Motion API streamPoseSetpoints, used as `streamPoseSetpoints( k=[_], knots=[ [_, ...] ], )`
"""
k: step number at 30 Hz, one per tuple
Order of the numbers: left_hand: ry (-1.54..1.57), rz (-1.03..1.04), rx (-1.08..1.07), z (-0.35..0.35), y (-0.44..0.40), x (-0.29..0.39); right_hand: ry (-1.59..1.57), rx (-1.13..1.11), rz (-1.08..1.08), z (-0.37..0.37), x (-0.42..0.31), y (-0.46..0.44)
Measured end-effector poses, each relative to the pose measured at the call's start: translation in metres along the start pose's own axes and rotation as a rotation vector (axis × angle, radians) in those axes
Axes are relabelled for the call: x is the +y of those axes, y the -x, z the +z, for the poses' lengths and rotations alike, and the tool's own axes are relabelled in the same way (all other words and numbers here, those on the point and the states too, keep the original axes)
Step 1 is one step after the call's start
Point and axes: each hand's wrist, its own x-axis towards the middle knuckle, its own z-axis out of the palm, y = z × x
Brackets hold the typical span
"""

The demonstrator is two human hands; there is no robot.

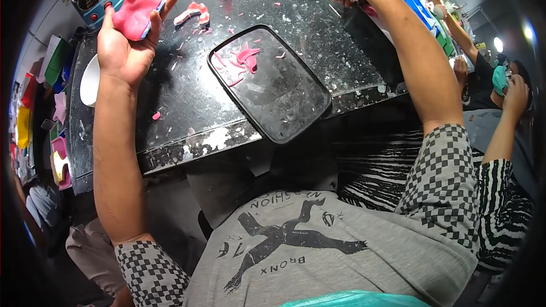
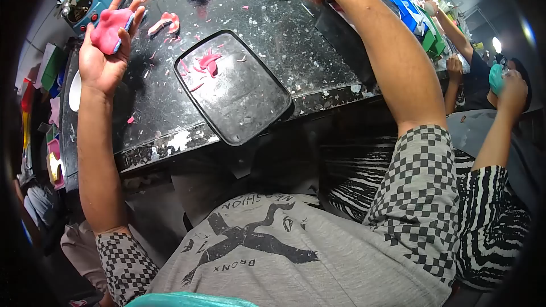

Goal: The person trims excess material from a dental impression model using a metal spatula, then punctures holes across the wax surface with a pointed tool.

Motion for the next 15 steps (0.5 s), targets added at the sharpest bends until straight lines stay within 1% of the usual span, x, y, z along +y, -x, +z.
streamPoseSetpoints(
  k=[1, 2, 3, 5, 6, 8, 9, 10, 11, 13, 14, 15],
  knots=[
    [0.002, -0.042, -0.001, 0.001, 0.001, 0.002, -0.233, -0.241, 0.046, 0.022, 0.015, -0.031],
    [-0.116, -0.052, 0.154, 0.007, -0.001, 0.002, -0.467, -0.48, 0.091, 0.033, 0.022, -0.049],
    [-0.119, -0.051, 0.156, 0.01, -0.001, 0.0, -0.468, -0.479, 0.088, 0.031, 0.019, -0.046],
    [0.065, -0.128, 0.2, 0.012, 0.001, -0.006, -0.384, -0.343, -0.055, 0.029, 0.019, -0.036],
    [0.161, -0.178, 0.176, 0.011, 0.001, -0.006, -0.385, -0.346, -0.056, 0.025, 0.015, -0.027],
    [0.14, -0.189, 0.168, 0.018, 0.002, -0.013, -0.315, -0.323, -0.012, 0.015, 0.001, -0.013],
    [0.12, -0.197, 0.161, 0.023, 0.004, -0.016, -0.314, -0.323, -0.026, 0.015, -0.004, -0.009],
    [0.209, -0.241, 0.121, 0.019, 0.003, -0.017, -0.309, -0.248, -0.063, 0.015, -0.007, -0.008],
    [0.176, -0.213, 0.078, 0.016, 0.002, -0.022, -0.303, -0.171, -0.103, 0.014, -0.011, -0.005],
    [0.141, -0.224, 0.052, 0.017, 0.001, -0.025, -0.304, -0.091, -0.163, 0.011, -0.018, 0.002],
    [0.167, -0.204, 0.084, 0.018, 0.0, -0.03, -0.27, -0.045, -0.182, 0.01, -0.022, 0.001],
    [0.069, -0.212, 0.2, 0.029, 0.001, -0.031, -0.238, 0.001, -0.199, 0.005, -0.027, 0.004]
  ],
)
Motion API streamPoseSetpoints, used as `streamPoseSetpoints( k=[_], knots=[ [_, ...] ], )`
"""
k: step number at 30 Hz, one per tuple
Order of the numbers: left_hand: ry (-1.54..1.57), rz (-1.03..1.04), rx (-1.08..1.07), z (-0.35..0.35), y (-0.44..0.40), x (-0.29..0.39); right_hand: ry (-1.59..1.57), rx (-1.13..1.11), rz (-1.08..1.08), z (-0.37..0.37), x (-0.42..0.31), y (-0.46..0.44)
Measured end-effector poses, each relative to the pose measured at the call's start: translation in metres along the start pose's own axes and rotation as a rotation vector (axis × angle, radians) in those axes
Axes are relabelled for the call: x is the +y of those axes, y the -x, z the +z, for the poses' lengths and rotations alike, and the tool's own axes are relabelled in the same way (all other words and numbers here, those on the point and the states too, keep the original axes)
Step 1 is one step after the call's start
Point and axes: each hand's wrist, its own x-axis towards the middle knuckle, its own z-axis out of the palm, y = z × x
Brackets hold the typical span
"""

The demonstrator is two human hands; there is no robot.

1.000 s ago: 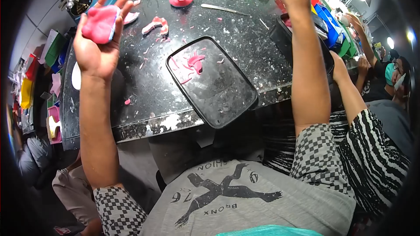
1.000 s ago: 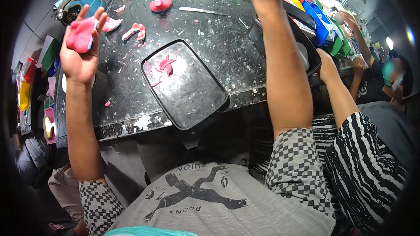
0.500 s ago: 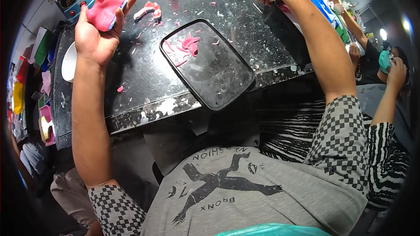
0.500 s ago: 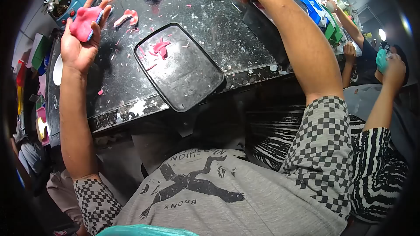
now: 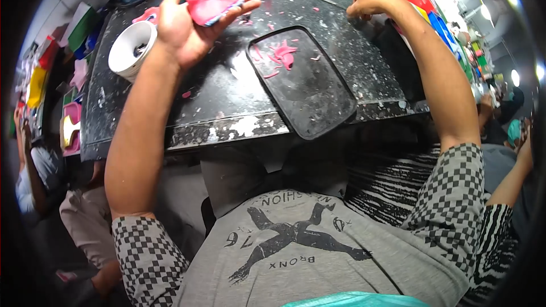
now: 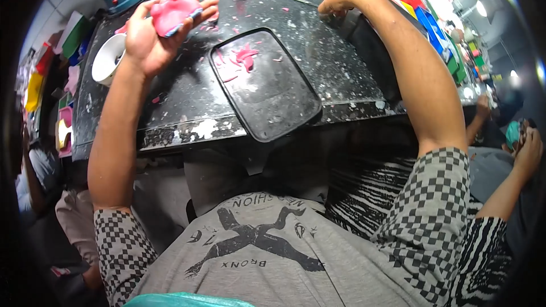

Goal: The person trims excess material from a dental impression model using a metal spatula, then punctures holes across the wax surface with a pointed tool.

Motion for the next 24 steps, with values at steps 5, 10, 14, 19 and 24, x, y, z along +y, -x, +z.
streamPoseSetpoints(
  k=[5, 10, 14, 19, 24],
  knots=[
    [-0.383, 0.058, 0.108, 0.012, 0.004, -0.013, -0.776, 0.186, -0.439, -0.02, -0.013, -0.008],
    [-0.35, -0.007, 0.053, 0.026, -0.011, -0.025, -1.321, 0.189, -0.701, 0.008, -0.079, 0.028],
    [-0.264, 0.033, 0.02, 0.035, -0.021, -0.029, -1.497, 0.308, -0.721, 0.015, -0.101, 0.027],
    [-0.129, 0.029, 0.137, 0.029, -0.021, -0.05, -1.554, 0.464, -0.79, 0.029, -0.117, 0.045],
    [0.055, -0.038, -0.032, 0.03, -0.004, -0.056, -1.461, 0.48, -0.897, 0.037, -0.131, 0.066]
  ],
)
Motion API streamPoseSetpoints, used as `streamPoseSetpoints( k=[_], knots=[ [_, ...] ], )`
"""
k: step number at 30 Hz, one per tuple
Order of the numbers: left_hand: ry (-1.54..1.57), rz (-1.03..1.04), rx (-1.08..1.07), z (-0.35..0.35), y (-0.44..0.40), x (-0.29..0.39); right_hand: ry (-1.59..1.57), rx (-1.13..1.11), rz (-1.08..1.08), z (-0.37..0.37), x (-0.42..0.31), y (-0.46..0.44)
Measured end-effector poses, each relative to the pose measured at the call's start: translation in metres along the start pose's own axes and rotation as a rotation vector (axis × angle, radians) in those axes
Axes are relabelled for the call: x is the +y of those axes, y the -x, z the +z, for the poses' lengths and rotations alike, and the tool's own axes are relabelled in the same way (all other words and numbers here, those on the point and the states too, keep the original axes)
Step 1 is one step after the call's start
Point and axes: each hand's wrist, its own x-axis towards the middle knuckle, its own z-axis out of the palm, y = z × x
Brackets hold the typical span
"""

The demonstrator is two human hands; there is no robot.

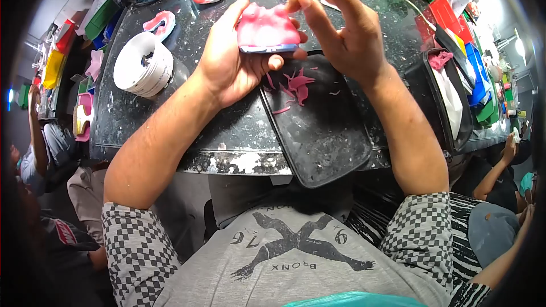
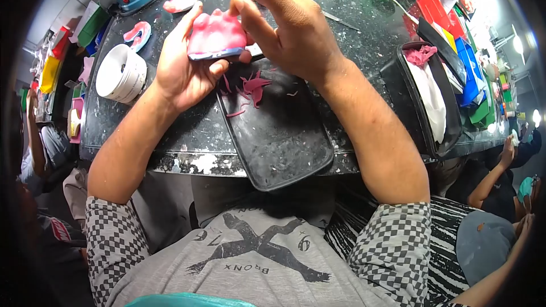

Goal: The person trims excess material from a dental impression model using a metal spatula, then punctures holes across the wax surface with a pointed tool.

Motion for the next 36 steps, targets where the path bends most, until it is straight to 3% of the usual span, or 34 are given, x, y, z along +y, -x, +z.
streamPoseSetpoints(
  k=[3, 8, 10, 12, 15, 18, 27, 30, 36],
  knots=[
    [-0.201, 0.011, 0.211, 0.017, 0.003, -0.01, 0.043, -0.021, -0.013, 0.0, -0.002, 0.005],
    [-0.27, 0.011, 0.17, 0.018, 0.004, -0.01, 0.134, -0.078, -0.006, -0.003, -0.01, 0.006],
    [-0.187, -0.046, 0.035, 0.015, 0.003, -0.009, 0.17, -0.114, 0.003, -0.002, -0.013, 0.004],
    [-0.114, -0.005, 0.09, 0.022, 0.004, -0.015, 0.201, -0.138, 0.008, 0.001, -0.014, 0.004],
    [-0.397, 0.034, 0.21, 0.03, 0.008, -0.019, 0.219, -0.155, 0.008, 0.004, -0.014, 0.003],
    [-0.441, 0.001, 0.091, 0.023, 0.009, -0.014, 0.227, -0.158, 0.003, 0.004, -0.016, 0.004],
    [-0.538, 0.068, 0.126, 0.031, 0.011, -0.015, 0.221, -0.14, -0.02, 0.009, -0.018, 0.007],
    [-0.274, 0.01, 0.02, 0.031, 0.012, -0.017, 0.207, -0.125, -0.022, 0.009, -0.019, 0.008],
    [-0.262, -0.043, 0.09, 0.036, 0.013, -0.021, 0.201, -0.113, -0.028, 0.011, -0.019, 0.009]
  ],
)
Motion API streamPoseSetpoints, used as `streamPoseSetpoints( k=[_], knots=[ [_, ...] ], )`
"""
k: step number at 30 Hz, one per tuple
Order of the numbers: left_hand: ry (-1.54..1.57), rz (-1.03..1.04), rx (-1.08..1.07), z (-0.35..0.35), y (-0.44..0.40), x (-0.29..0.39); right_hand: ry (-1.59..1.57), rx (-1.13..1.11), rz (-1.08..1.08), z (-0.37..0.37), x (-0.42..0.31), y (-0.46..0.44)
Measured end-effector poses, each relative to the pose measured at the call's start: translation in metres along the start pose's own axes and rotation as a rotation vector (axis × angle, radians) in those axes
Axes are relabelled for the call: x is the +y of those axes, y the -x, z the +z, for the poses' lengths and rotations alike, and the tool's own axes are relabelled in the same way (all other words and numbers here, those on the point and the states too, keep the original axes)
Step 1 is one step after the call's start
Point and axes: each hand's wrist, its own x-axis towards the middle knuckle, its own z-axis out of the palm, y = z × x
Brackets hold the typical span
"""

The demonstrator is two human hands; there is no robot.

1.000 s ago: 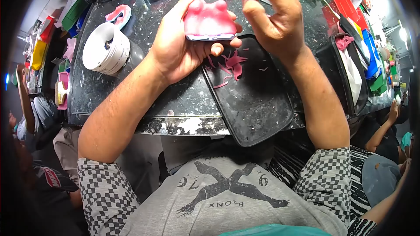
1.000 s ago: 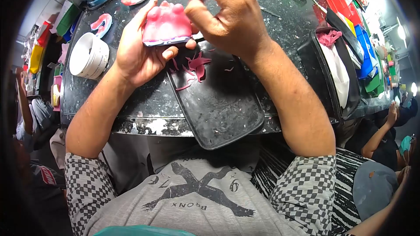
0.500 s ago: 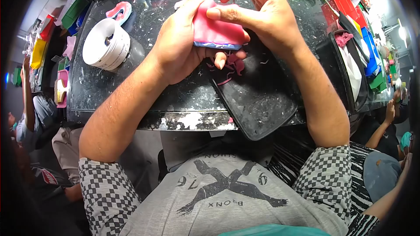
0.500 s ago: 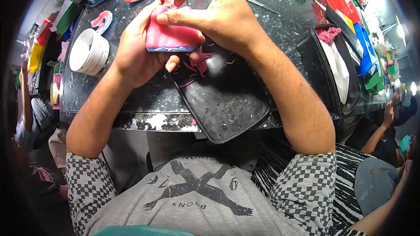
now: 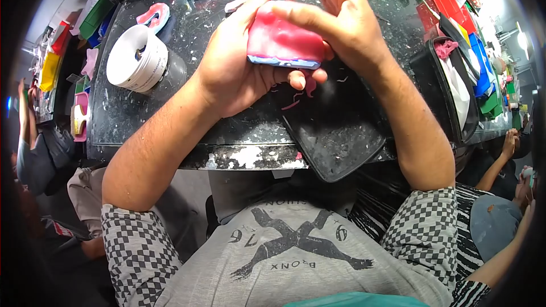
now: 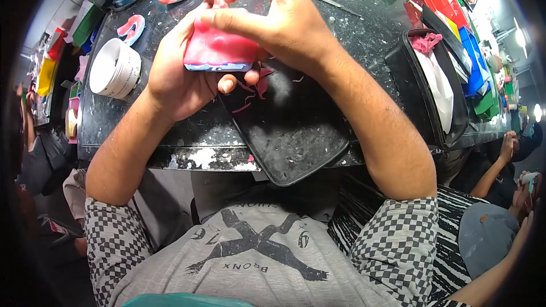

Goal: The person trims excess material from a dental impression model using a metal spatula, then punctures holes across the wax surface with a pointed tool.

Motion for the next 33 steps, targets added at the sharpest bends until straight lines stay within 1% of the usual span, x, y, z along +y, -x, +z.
streamPoseSetpoints(
  k=[5, 7, 11, 17, 22, 24, 25, 28, 30, 31, 33],
  knots=[
    [-0.052, 0.046, -0.017, -0.001, 0.0, 0.0, 0.001, -0.001, -0.005, 0.003, -0.001, -0.001],
    [0.025, 0.0, -0.03, 0.003, 0.002, 0.0, 0.003, 0.005, -0.001, 0.004, -0.001, -0.002],
    [0.018, 0.023, -0.056, 0.002, 0.001, -0.002, 0.009, 0.008, 0.002, 0.004, -0.001, -0.002],
    [-0.025, -0.005, -0.012, -0.001, 0.001, 0.001, 0.022, 0.0, -0.002, 0.001, -0.004, -0.003],
    [0.039, -0.023, -0.019, 0.002, 0.002, 0.002, 0.03, -0.014, 0.006, 0.001, -0.007, -0.004],
    [0.005, -0.007, 0.004, 0.001, 0.002, 0.002, 0.028, -0.023, 0.013, 0.0, -0.008, -0.005],
    [-0.023, -0.001, 0.003, 0.0, 0.001, 0.002, 0.117, -0.016, -0.01, -0.001, -0.005, -0.004],
    [-0.055, 0.002, 0.005, 0.001, -0.002, 0.002, 0.143, -0.032, -0.001, -0.001, -0.001, -0.008],
    [-0.088, 0.046, 0.052, 0.006, -0.001, 0.001, 0.138, -0.033, 0.009, 0.0, 0.0, -0.01],
    [-0.086, 0.045, 0.048, 0.008, 0.0, 0.001, 0.136, -0.028, 0.013, 0.0, 0.001, -0.01],
    [-0.088, 0.038, 0.106, 0.01, 0.002, 0.003, 0.097, -0.004, 0.018, -0.001, 0.002, -0.009]
  ],
)
